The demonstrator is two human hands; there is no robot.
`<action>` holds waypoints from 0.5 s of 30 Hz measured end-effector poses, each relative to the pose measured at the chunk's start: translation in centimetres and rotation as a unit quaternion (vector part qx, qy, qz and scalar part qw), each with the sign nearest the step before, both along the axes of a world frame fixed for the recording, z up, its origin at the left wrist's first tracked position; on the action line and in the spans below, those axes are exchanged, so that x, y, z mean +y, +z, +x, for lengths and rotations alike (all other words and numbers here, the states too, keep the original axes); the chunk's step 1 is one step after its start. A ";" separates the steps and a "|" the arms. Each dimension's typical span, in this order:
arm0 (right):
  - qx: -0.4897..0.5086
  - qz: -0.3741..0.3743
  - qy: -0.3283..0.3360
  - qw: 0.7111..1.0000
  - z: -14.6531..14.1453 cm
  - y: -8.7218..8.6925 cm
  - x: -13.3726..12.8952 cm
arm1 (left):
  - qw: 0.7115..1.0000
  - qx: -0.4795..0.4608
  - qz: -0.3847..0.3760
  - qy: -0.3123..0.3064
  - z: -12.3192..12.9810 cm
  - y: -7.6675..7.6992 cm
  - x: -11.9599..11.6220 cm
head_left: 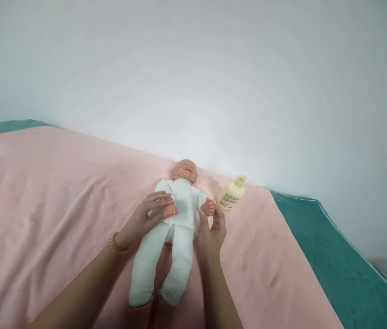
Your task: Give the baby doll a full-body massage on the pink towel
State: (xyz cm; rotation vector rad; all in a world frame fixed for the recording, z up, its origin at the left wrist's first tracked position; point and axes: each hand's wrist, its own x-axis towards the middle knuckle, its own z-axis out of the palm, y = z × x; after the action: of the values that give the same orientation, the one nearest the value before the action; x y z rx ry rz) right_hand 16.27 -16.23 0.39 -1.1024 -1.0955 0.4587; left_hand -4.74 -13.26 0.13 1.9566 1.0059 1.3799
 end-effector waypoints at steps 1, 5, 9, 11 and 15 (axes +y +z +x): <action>-0.057 0.010 0.021 0.998 -0.2 -0.4 -0.1 | 0.999 0.029 0.022 -0.008 0.0 -0.2 0.2; -0.241 0.084 0.074 0.964 -0.3 -1.9 0.3 | 0.994 0.085 0.066 -0.017 0.0 -1.0 0.8; -0.316 0.127 0.051 0.939 -0.3 -2.0 0.7 | 0.989 0.120 0.082 -0.012 0.1 -1.4 1.0; -0.340 0.143 0.046 0.928 -0.4 -1.8 0.7 | 0.986 0.139 0.093 -0.007 0.1 -1.5 1.0; -0.367 0.166 0.042 0.914 -0.5 -1.3 0.7 | 0.978 0.181 0.102 0.012 0.0 -1.4 0.8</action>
State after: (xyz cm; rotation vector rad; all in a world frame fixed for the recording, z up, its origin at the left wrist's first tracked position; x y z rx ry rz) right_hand 15.74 -15.48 -0.96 -0.9355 -1.8090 -0.1102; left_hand -4.77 -12.43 -1.30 2.4183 1.0840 1.2007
